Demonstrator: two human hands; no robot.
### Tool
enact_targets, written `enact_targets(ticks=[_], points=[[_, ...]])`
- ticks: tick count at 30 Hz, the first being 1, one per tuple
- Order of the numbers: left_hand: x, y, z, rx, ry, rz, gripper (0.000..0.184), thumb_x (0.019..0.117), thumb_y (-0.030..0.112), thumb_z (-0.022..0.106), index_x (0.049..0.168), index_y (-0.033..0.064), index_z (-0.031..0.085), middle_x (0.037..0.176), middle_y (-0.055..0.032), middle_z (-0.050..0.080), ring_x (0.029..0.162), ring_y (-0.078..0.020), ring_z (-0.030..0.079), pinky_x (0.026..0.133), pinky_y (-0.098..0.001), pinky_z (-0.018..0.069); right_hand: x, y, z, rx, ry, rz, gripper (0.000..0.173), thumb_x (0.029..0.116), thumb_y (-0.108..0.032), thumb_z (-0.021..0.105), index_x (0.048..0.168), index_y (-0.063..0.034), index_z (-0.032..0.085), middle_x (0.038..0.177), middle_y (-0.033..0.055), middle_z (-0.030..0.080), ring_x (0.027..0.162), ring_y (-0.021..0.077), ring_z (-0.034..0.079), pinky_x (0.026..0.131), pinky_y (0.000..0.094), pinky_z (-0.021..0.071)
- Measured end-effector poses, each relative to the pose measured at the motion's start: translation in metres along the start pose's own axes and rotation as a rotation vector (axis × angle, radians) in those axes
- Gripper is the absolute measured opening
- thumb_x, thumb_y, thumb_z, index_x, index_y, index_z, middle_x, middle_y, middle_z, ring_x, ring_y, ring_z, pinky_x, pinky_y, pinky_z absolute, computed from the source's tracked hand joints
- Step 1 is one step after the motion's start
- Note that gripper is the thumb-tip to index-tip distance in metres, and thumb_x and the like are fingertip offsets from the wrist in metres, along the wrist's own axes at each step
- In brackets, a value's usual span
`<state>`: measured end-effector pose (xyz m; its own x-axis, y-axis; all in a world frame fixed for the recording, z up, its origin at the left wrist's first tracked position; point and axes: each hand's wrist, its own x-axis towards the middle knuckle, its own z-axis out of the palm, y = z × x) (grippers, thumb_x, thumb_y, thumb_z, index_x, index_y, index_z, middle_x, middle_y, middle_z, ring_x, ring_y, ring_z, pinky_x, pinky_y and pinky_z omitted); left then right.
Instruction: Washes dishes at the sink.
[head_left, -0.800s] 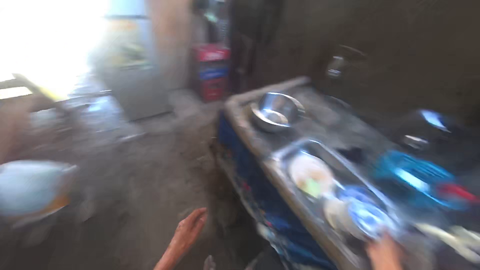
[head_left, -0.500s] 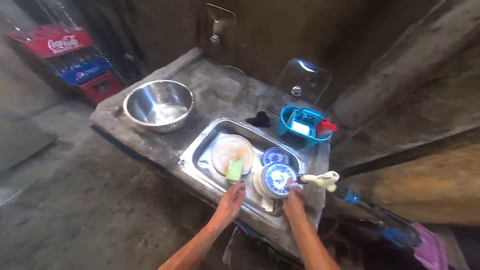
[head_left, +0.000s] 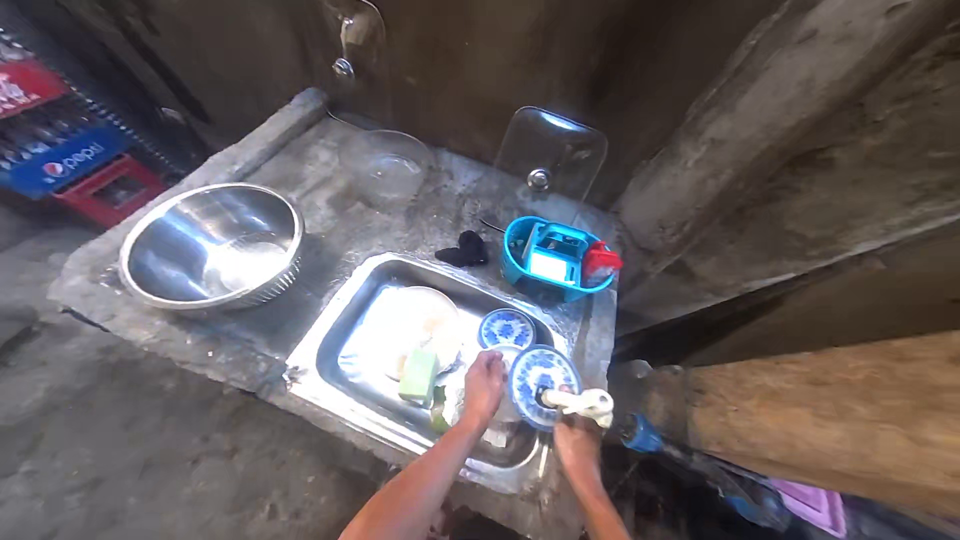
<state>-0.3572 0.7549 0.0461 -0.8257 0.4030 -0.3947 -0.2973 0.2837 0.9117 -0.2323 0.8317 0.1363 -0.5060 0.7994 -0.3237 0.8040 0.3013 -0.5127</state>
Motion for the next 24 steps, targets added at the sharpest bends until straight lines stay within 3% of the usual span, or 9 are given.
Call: enact_targets(ticks=[2, 3, 6, 8, 10, 14, 16, 20, 24], points=[[0.032, 0.007, -0.014, 0.321, 0.086, 0.151, 0.036, 0.1016, 0.015, 0.052, 0.133, 0.0006, 0.061, 0.128, -0.0195, 0.065, 0.115, -0.0294, 0.065, 0.099, -0.0448, 0.0536, 0.008, 0.022, 0.009, 0.129, 0.143, -0.127, 0.040, 0.0994, -0.006, 0.060, 0.134, 0.0143, 0.058, 0.134, 0.0349, 0.060, 0.131, 0.0446, 0.057, 0.114, 0.0545, 0.0403], [0.052, 0.010, -0.017, 0.395, 0.087, 0.154, 0.041, 0.0998, 0.017, 0.055, 0.138, 0.0010, 0.058, 0.135, -0.0221, 0.060, 0.124, -0.0344, 0.060, 0.105, -0.0490, 0.0497, 0.013, 0.029, 0.011, 0.243, 0.206, -0.211, 0.047, 0.0964, -0.003, 0.060, 0.140, 0.0133, 0.053, 0.139, 0.0322, 0.058, 0.134, 0.0386, 0.055, 0.115, 0.0488, 0.0402], [0.100, 0.017, -0.012, 0.487, -0.094, -0.019, 0.053, 0.1019, 0.027, 0.059, 0.149, 0.0042, 0.049, 0.145, -0.0221, 0.055, 0.134, -0.0367, 0.055, 0.111, -0.0548, 0.0446, 0.025, 0.037, 0.008, 0.536, 0.237, -0.341, 0.067, 0.0919, -0.004, 0.061, 0.152, 0.0103, 0.037, 0.153, 0.0247, 0.048, 0.140, 0.0198, 0.050, 0.118, 0.0307, 0.0381], [0.113, 0.019, -0.012, 0.591, -0.176, -0.045, 0.045, 0.1058, 0.029, 0.053, 0.145, 0.0075, 0.053, 0.138, -0.0201, 0.062, 0.128, -0.0362, 0.060, 0.107, -0.0564, 0.0473, 0.028, 0.039, 0.007, 0.569, 0.204, -0.364, 0.071, 0.0924, -0.004, 0.059, 0.156, 0.0075, 0.032, 0.158, 0.0217, 0.043, 0.142, 0.0149, 0.047, 0.119, 0.0272, 0.0365], [0.109, 0.024, -0.019, 0.695, -0.143, -0.007, 0.037, 0.1088, 0.027, 0.044, 0.138, 0.0112, 0.060, 0.129, -0.0183, 0.067, 0.120, -0.0364, 0.065, 0.101, -0.0573, 0.0505, 0.025, 0.042, 0.005, 0.525, 0.153, -0.350, 0.066, 0.0953, -0.003, 0.056, 0.157, 0.0051, 0.033, 0.160, 0.0187, 0.042, 0.145, 0.0134, 0.045, 0.121, 0.0272, 0.0340], [0.097, 0.033, -0.052, 0.672, 0.012, 0.195, 0.038, 0.1099, 0.023, 0.040, 0.138, 0.0073, 0.059, 0.126, -0.0192, 0.069, 0.114, -0.0367, 0.068, 0.098, -0.0572, 0.0523, 0.021, 0.050, 0.008, 0.486, 0.182, -0.311, 0.047, 0.0954, 0.003, 0.051, 0.143, 0.0059, 0.055, 0.144, 0.0194, 0.059, 0.136, 0.0183, 0.055, 0.118, 0.0312, 0.0392], [0.085, 0.038, -0.066, 0.589, 0.070, 0.256, 0.038, 0.1100, 0.022, 0.039, 0.137, 0.0039, 0.060, 0.123, -0.0195, 0.069, 0.113, -0.0346, 0.068, 0.099, -0.0543, 0.0524, 0.020, 0.053, 0.011, 0.478, 0.205, -0.303, 0.043, 0.0941, 0.004, 0.050, 0.137, 0.0068, 0.059, 0.138, 0.0200, 0.063, 0.131, 0.0208, 0.058, 0.116, 0.0335, 0.0415], [0.046, 0.036, -0.065, 0.393, -0.107, 0.090, 0.036, 0.1096, 0.022, 0.043, 0.132, -0.0001, 0.060, 0.113, -0.0220, 0.069, 0.105, -0.0338, 0.069, 0.096, -0.0528, 0.0538, 0.025, 0.057, 0.022, 0.481, 0.228, -0.278, 0.041, 0.0899, 0.005, 0.056, 0.130, 0.0076, 0.063, 0.131, 0.0212, 0.066, 0.126, 0.0245, 0.062, 0.112, 0.0385, 0.0455], [0.008, 0.011, -0.040, 0.180, -0.281, -0.140, 0.030, 0.1086, 0.021, 0.049, 0.127, 0.0016, 0.063, 0.105, -0.0194, 0.069, 0.081, -0.0277, 0.071, 0.070, -0.0465, 0.0606, 0.023, 0.045, 0.023, 0.440, 0.156, -0.208, 0.033, 0.0983, -0.004, 0.061, 0.129, 0.0078, 0.064, 0.128, 0.0199, 0.069, 0.122, 0.0213, 0.064, 0.111, 0.0358, 0.0476]])
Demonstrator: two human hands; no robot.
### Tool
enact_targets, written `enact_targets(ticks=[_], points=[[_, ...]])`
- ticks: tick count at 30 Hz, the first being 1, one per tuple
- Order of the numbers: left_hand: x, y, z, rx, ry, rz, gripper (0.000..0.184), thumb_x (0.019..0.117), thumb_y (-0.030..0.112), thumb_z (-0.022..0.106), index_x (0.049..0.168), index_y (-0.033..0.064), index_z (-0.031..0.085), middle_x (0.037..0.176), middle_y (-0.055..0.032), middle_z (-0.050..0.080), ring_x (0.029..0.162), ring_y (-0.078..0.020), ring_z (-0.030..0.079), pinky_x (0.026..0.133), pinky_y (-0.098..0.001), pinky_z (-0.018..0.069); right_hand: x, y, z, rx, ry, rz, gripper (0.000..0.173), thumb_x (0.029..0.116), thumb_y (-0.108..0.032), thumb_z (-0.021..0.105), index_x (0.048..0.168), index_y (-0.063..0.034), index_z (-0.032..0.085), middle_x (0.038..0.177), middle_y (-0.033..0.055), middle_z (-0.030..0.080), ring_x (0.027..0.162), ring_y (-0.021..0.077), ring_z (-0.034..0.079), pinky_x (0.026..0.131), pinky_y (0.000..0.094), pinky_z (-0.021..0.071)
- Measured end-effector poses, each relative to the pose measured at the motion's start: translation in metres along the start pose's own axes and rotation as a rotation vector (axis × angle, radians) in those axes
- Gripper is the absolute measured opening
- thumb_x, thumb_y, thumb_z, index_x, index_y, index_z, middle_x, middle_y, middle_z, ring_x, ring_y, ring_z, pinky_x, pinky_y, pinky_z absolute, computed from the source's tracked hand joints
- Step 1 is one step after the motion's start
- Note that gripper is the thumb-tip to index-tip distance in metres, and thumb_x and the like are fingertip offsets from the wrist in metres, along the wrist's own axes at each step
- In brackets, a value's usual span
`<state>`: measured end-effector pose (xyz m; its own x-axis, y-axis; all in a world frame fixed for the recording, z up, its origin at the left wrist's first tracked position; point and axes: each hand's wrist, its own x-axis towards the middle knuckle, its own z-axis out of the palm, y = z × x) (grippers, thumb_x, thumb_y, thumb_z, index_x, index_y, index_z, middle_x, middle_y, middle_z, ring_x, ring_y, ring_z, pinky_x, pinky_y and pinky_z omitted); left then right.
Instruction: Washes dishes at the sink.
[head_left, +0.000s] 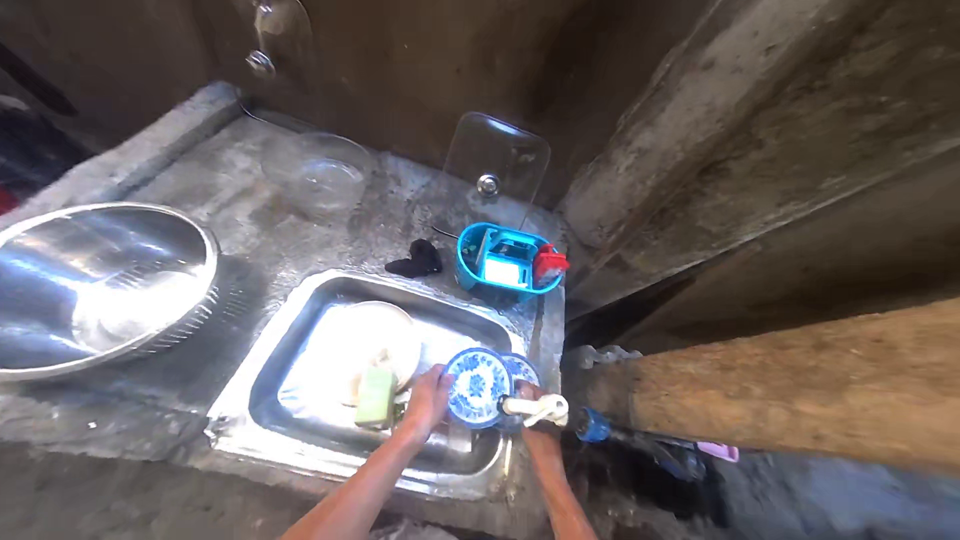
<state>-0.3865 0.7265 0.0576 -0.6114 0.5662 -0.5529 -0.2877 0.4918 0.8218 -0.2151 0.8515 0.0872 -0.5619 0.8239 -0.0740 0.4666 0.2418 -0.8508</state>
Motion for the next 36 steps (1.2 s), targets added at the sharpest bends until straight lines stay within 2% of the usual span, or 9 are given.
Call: enact_targets(ticks=[5, 9, 13, 16, 20, 24, 28, 33, 36], points=[[-0.010, -0.014, 0.018, -0.121, -0.063, -0.073, 0.028, 0.1079, 0.019, 0.050, 0.123, 0.0000, 0.064, 0.095, -0.0165, 0.068, 0.067, -0.0227, 0.067, 0.060, -0.0407, 0.0583, -0.001, -0.022, 0.008, -0.085, -0.046, 0.293, 0.034, 0.1075, -0.015, 0.052, 0.128, 0.0092, 0.063, 0.119, 0.0246, 0.068, 0.110, 0.0260, 0.067, 0.099, 0.0406, 0.0532], [-0.005, -0.015, 0.024, -0.093, -0.030, -0.077, 0.029, 0.1090, 0.023, 0.049, 0.122, 0.0018, 0.063, 0.092, -0.0157, 0.069, 0.064, -0.0230, 0.067, 0.057, -0.0402, 0.0588, 0.003, -0.019, 0.010, -0.063, -0.079, 0.246, 0.031, 0.1040, -0.017, 0.059, 0.126, 0.0036, 0.065, 0.112, 0.0193, 0.071, 0.099, 0.0223, 0.070, 0.089, 0.0401, 0.0580], [-0.009, 0.006, 0.020, 0.261, 0.039, 0.005, 0.047, 0.1068, 0.042, 0.051, 0.124, 0.0002, 0.064, 0.108, -0.0221, 0.070, 0.103, -0.0359, 0.069, 0.094, -0.0562, 0.0527, 0.000, -0.024, 0.013, -0.082, -0.100, 0.181, 0.037, 0.1010, -0.008, 0.060, 0.134, 0.0077, 0.060, 0.128, 0.0249, 0.066, 0.121, 0.0280, 0.064, 0.108, 0.0422, 0.0479], [-0.006, 0.032, 0.014, 0.589, 0.000, 0.052, 0.061, 0.1046, 0.057, 0.044, 0.130, 0.0045, 0.062, 0.115, -0.0206, 0.071, 0.110, -0.0384, 0.068, 0.094, -0.0596, 0.0526, 0.001, -0.025, 0.013, -0.014, -0.133, 0.141, 0.039, 0.0990, -0.003, 0.060, 0.135, 0.0124, 0.057, 0.132, 0.0260, 0.063, 0.127, 0.0242, 0.060, 0.113, 0.0349, 0.0436], [0.004, 0.058, 0.026, 0.801, -0.092, 0.230, 0.051, 0.1081, 0.048, 0.041, 0.133, 0.0074, 0.059, 0.127, -0.0185, 0.065, 0.116, -0.0375, 0.065, 0.093, -0.0564, 0.0542, 0.010, -0.005, 0.032, 0.108, -0.098, 0.188, 0.032, 0.1007, -0.007, 0.062, 0.128, 0.0085, 0.062, 0.124, 0.0207, 0.068, 0.118, 0.0190, 0.063, 0.106, 0.0339, 0.0488], [0.011, 0.047, 0.002, 0.272, -0.344, 0.122, 0.039, 0.1001, 0.024, 0.063, 0.129, -0.0015, 0.063, 0.122, -0.0218, 0.068, 0.115, -0.0330, 0.066, 0.102, -0.0527, 0.0506, 0.019, -0.008, 0.038, 0.300, -0.111, 0.285, 0.029, 0.1026, -0.012, 0.061, 0.125, 0.0061, 0.063, 0.115, 0.0165, 0.069, 0.104, 0.0151, 0.065, 0.095, 0.0331, 0.0548], [-0.021, 0.025, -0.004, -0.384, -0.267, -0.198, 0.034, 0.0956, 0.010, 0.067, 0.126, -0.0011, 0.058, 0.106, -0.0191, 0.071, 0.091, -0.0284, 0.073, 0.077, -0.0458, 0.0618, 0.024, -0.003, 0.055, 0.274, -0.046, 0.277, 0.031, 0.1037, -0.023, 0.061, 0.120, 0.0019, 0.067, 0.110, 0.0157, 0.071, 0.101, 0.0166, 0.067, 0.093, 0.0372, 0.0558], [-0.052, 0.010, -0.013, -0.289, -0.048, 0.086, 0.033, 0.1012, 0.015, 0.058, 0.131, 0.0000, 0.062, 0.116, -0.0149, 0.071, 0.105, -0.0196, 0.070, 0.096, -0.0395, 0.0574, 0.016, 0.004, 0.062, 0.330, 0.045, 0.138, 0.030, 0.1055, -0.014, 0.054, 0.123, 0.0078, 0.063, 0.115, 0.0144, 0.069, 0.106, 0.0110, 0.064, 0.097, 0.0301, 0.0536], [-0.066, 0.001, -0.024, 0.021, 0.106, 0.342, 0.035, 0.1057, 0.016, 0.050, 0.138, 0.0060, 0.060, 0.124, -0.0129, 0.070, 0.115, -0.0209, 0.068, 0.103, -0.0439, 0.0535, 0.013, 0.005, 0.046, 0.116, 0.022, -0.068, 0.035, 0.0965, -0.002, 0.059, 0.129, 0.0112, 0.060, 0.129, 0.0241, 0.065, 0.122, 0.0249, 0.063, 0.105, 0.0381, 0.0510]])
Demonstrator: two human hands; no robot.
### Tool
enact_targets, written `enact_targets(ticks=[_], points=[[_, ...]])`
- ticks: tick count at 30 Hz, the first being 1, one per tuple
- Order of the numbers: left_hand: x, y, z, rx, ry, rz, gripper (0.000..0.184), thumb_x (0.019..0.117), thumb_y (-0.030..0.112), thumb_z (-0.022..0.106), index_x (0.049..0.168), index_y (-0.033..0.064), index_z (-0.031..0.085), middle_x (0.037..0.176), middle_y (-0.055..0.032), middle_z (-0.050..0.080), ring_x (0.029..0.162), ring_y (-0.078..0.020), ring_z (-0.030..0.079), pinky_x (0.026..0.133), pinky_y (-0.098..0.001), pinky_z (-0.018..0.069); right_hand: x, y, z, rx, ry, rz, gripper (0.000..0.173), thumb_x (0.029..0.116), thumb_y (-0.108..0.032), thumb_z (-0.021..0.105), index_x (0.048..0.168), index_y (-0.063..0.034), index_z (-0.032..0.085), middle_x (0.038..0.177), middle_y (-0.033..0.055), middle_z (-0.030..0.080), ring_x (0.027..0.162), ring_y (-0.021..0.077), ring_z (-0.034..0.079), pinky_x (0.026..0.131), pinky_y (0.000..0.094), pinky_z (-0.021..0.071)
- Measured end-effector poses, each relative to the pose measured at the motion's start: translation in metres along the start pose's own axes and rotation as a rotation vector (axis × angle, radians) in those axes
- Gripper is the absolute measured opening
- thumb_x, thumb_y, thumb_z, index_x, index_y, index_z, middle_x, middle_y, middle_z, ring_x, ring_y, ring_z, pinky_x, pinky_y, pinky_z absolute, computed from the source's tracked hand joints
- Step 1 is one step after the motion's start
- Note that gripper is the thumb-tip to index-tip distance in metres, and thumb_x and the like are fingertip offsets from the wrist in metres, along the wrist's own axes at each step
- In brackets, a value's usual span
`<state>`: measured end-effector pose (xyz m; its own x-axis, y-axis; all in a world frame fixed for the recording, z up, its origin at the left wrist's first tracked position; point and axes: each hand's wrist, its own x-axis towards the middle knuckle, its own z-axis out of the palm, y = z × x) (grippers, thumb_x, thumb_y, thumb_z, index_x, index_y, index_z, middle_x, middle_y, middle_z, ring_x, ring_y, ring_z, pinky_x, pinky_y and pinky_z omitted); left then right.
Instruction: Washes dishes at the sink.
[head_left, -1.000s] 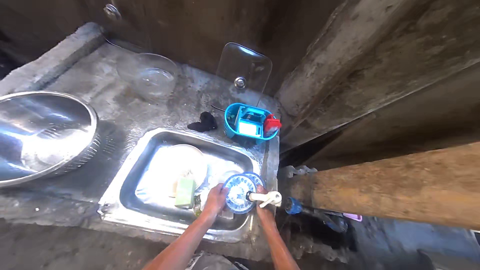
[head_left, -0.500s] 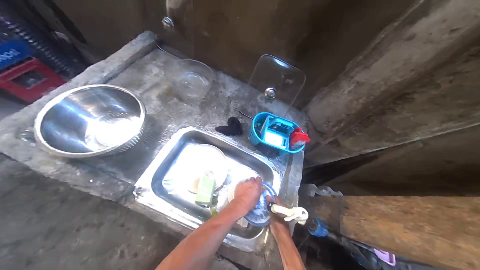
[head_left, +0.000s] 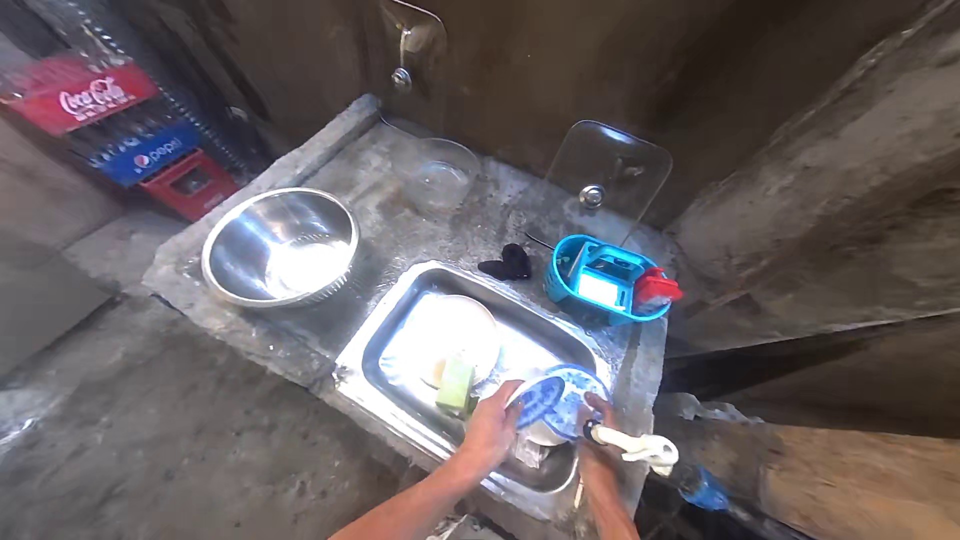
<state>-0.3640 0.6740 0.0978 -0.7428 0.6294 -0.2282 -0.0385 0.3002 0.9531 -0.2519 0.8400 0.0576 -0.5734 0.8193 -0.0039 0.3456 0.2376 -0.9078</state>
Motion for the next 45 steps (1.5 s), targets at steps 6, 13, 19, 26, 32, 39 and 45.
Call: enact_targets(ticks=[6, 13, 19, 26, 32, 39, 45], points=[[0.009, -0.056, 0.026, 0.596, 0.202, 0.669, 0.048, 0.0790, -0.005, 0.070, 0.123, 0.0139, 0.071, 0.130, -0.0071, 0.070, 0.128, -0.0333, 0.062, 0.105, -0.0575, 0.0500, 0.012, -0.031, -0.029, -0.597, 0.099, -0.114, 0.048, 0.1020, -0.010, 0.052, 0.149, -0.0019, 0.053, 0.142, 0.0318, 0.056, 0.130, 0.0473, 0.055, 0.108, 0.0595, 0.0437], [0.033, -0.063, 0.071, 0.604, 0.188, 0.910, 0.042, 0.0915, 0.002, 0.061, 0.126, 0.0241, 0.069, 0.138, -0.0044, 0.066, 0.135, -0.0367, 0.055, 0.110, -0.0677, 0.0388, 0.038, -0.026, -0.051, -0.521, 0.258, -0.290, 0.044, 0.0976, -0.005, 0.053, 0.139, 0.0054, 0.060, 0.127, 0.0341, 0.063, 0.115, 0.0465, 0.064, 0.102, 0.0509, 0.0509], [0.039, -0.054, 0.078, 0.601, 0.201, 0.941, 0.035, 0.0950, 0.007, 0.058, 0.124, 0.0231, 0.069, 0.138, -0.0029, 0.066, 0.134, -0.0325, 0.056, 0.112, -0.0616, 0.0397, 0.037, -0.023, -0.055, -0.474, 0.178, -0.328, 0.040, 0.0991, -0.002, 0.049, 0.137, 0.0033, 0.063, 0.133, 0.0300, 0.062, 0.123, 0.0379, 0.063, 0.107, 0.0430, 0.0503], [0.030, -0.024, 0.064, 0.126, 0.045, 0.430, 0.033, 0.1004, 0.007, 0.056, 0.132, -0.0014, 0.063, 0.124, -0.0158, 0.071, 0.113, -0.0259, 0.070, 0.099, -0.0435, 0.0567, 0.027, -0.005, -0.044, -0.114, -0.025, -0.245, 0.044, 0.1046, -0.014, 0.042, 0.137, 0.0096, 0.059, 0.144, 0.0254, 0.058, 0.138, 0.0314, 0.052, 0.120, 0.0383, 0.0362], [0.039, -0.017, 0.058, -0.134, 0.222, -0.038, 0.037, 0.1054, 0.032, 0.054, 0.120, 0.0018, 0.069, 0.109, -0.0144, 0.072, 0.103, -0.0219, 0.070, 0.095, -0.0424, 0.0563, -0.001, -0.008, -0.007, 0.229, -0.009, -0.059, 0.044, 0.1046, -0.019, 0.053, 0.136, 0.0108, 0.057, 0.139, 0.0206, 0.062, 0.130, 0.0152, 0.059, 0.111, 0.0283, 0.0462], [0.041, -0.013, 0.038, -0.582, -0.116, -0.335, 0.036, 0.1002, 0.016, 0.063, 0.132, 0.0000, 0.063, 0.115, -0.0160, 0.072, 0.101, -0.0218, 0.072, 0.092, -0.0410, 0.0596, -0.019, -0.001, 0.016, 0.434, 0.077, 0.431, 0.042, 0.0999, -0.006, 0.063, 0.139, 0.0032, 0.051, 0.127, 0.0159, 0.064, 0.114, 0.0180, 0.064, 0.099, 0.0360, 0.0550], [0.035, 0.011, 0.038, 0.046, -0.151, -0.168, 0.045, 0.1055, 0.031, 0.050, 0.140, 0.0036, 0.059, 0.131, -0.0220, 0.063, 0.122, -0.0329, 0.062, 0.107, -0.0511, 0.0484, -0.006, -0.011, 0.022, 0.629, -0.018, 0.556, 0.034, 0.1091, -0.021, 0.049, 0.136, 0.0005, 0.054, 0.119, 0.0120, 0.067, 0.105, 0.0151, 0.067, 0.092, 0.0357, 0.0577]])
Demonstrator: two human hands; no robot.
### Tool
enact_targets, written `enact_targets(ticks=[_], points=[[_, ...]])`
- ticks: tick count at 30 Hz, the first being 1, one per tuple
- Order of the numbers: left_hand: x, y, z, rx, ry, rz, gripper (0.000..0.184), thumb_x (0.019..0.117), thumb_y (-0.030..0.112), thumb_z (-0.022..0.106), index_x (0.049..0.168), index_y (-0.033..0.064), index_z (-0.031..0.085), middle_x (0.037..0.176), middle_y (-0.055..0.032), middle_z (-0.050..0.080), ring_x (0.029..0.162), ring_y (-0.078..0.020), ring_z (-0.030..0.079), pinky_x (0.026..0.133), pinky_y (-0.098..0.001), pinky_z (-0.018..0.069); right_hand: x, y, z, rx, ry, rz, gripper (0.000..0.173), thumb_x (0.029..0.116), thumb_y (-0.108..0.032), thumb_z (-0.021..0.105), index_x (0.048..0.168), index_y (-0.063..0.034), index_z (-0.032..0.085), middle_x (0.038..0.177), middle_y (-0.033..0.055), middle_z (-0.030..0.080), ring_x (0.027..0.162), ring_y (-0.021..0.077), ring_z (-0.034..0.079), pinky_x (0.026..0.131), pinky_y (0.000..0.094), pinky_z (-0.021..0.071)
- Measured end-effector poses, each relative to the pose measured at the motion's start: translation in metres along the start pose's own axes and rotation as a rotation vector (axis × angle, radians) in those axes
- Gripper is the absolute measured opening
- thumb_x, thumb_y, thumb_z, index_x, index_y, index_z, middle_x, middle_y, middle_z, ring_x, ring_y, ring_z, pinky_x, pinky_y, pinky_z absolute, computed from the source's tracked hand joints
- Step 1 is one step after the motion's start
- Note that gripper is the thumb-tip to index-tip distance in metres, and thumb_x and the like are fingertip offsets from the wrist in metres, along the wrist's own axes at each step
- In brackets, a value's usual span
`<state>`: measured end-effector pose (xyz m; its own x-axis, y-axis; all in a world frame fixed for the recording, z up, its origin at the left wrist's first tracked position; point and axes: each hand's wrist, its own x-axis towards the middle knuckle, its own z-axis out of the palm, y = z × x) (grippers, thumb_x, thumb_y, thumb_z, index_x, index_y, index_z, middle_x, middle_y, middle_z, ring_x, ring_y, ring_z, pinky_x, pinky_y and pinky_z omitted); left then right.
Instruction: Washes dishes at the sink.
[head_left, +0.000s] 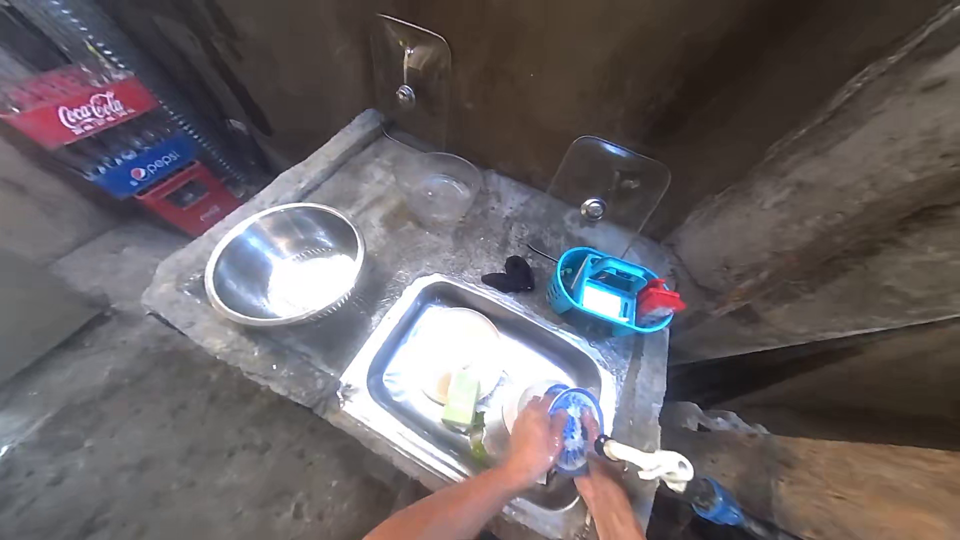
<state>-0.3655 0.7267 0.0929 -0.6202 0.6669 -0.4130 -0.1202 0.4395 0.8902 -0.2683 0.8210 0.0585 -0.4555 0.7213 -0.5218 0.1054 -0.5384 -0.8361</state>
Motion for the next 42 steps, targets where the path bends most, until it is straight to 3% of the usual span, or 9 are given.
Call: enact_targets(ticks=[6, 10, 16, 20, 23, 30, 35, 38, 42], points=[[0.011, 0.001, -0.020, 0.091, -0.149, 0.060, 0.049, 0.1058, 0.032, 0.050, 0.145, 0.0040, 0.054, 0.136, -0.0228, 0.060, 0.127, -0.0343, 0.058, 0.110, -0.0512, 0.0453, -0.005, 0.008, 0.005, 0.111, 0.096, 0.002, 0.034, 0.1036, -0.016, 0.060, 0.133, -0.0003, 0.056, 0.115, 0.0135, 0.070, 0.101, 0.0187, 0.070, 0.089, 0.0394, 0.0605], [0.018, -0.037, -0.054, -0.084, 0.004, 0.212, 0.058, 0.1048, 0.033, 0.055, 0.155, 0.0076, 0.042, 0.147, -0.0162, 0.055, 0.125, -0.0242, 0.063, 0.107, -0.0445, 0.0523, -0.014, 0.002, 0.033, -0.046, 0.224, -0.019, 0.043, 0.1015, -0.019, 0.064, 0.139, -0.0003, 0.053, 0.123, 0.0157, 0.067, 0.107, 0.0200, 0.068, 0.091, 0.0390, 0.0593], [0.082, -0.081, -0.181, 0.630, 0.331, 0.446, 0.031, 0.0998, 0.012, 0.050, 0.121, 0.0046, 0.072, 0.139, -0.0163, 0.063, 0.133, -0.0354, 0.056, 0.110, -0.0504, 0.0455, 0.014, -0.006, 0.125, -0.416, 0.124, -0.162, 0.032, 0.1032, -0.017, 0.060, 0.125, 0.0068, 0.063, 0.109, 0.0221, 0.070, 0.098, 0.0255, 0.071, 0.088, 0.0440, 0.0595], [0.135, -0.066, -0.253, 1.047, 0.041, 0.391, 0.033, 0.1029, 0.007, 0.046, 0.129, -0.0017, 0.063, 0.142, -0.0230, 0.057, 0.138, -0.0425, 0.048, 0.115, -0.0573, 0.0365, 0.024, -0.024, 0.222, -0.946, -0.043, -0.189, 0.043, 0.1053, -0.024, 0.054, 0.137, 0.0048, 0.058, 0.134, 0.0280, 0.061, 0.124, 0.0383, 0.062, 0.107, 0.0534, 0.0490], [0.139, -0.063, -0.265, 0.982, 0.028, 0.216, 0.042, 0.1038, 0.014, 0.048, 0.141, -0.0039, 0.054, 0.141, -0.0256, 0.057, 0.135, -0.0413, 0.052, 0.115, -0.0531, 0.0391, 0.002, -0.046, 0.272, -1.315, -0.144, -0.276, 0.043, 0.1062, -0.028, 0.047, 0.140, -0.0055, 0.060, 0.141, 0.0235, 0.055, 0.116, 0.0365, 0.066, 0.097, 0.0515, 0.0555], [0.090, -0.040, -0.265, 0.948, -0.176, -0.238, 0.040, 0.1027, 0.020, 0.051, 0.137, -0.0011, 0.054, 0.129, -0.0265, 0.063, 0.121, -0.0450, 0.061, 0.098, -0.0624, 0.0499, -0.012, -0.065, 0.257, -1.425, -0.082, -0.400, 0.035, 0.1045, -0.027, 0.051, 0.130, -0.0097, 0.068, 0.137, 0.0202, 0.059, 0.111, 0.0341, 0.068, 0.092, 0.0500, 0.0575], [0.061, -0.041, -0.267, 0.248, 0.012, 0.109, 0.046, 0.1084, 0.038, 0.045, 0.136, 0.0061, 0.062, 0.120, -0.0136, 0.071, 0.107, -0.0233, 0.070, 0.094, -0.0444, 0.0566, 0.013, -0.030, 0.218, -0.835, -0.053, -0.362, 0.033, 0.1015, -0.023, 0.061, 0.121, 0.0027, 0.069, 0.116, 0.0196, 0.069, 0.105, 0.0285, 0.069, 0.096, 0.0485, 0.0552], [0.050, -0.037, -0.245, -0.299, 0.020, 0.027, 0.062, 0.1052, 0.041, 0.051, 0.155, 0.0080, 0.036, 0.131, -0.0190, 0.063, 0.102, -0.0277, 0.072, 0.078, -0.0479, 0.0642, 0.023, -0.004, 0.230, -0.432, -0.055, -0.187, 0.024, 0.1006, -0.015, 0.065, 0.115, 0.0041, 0.069, 0.099, 0.0155, 0.075, 0.090, 0.0188, 0.075, 0.085, 0.0378, 0.0624], [0.056, -0.044, -0.244, -0.555, 0.179, -0.080, 0.042, 0.1084, 0.026, 0.050, 0.143, 0.0024, 0.049, 0.113, -0.0191, 0.070, 0.089, -0.0273, 0.074, 0.068, -0.0437, 0.0645, 0.031, 0.007, 0.253, -0.299, -0.144, -0.085, 0.024, 0.1007, -0.012, 0.064, 0.116, 0.0059, 0.067, 0.097, 0.0158, 0.075, 0.087, 0.0189, 0.075, 0.082, 0.0360, 0.0634]])
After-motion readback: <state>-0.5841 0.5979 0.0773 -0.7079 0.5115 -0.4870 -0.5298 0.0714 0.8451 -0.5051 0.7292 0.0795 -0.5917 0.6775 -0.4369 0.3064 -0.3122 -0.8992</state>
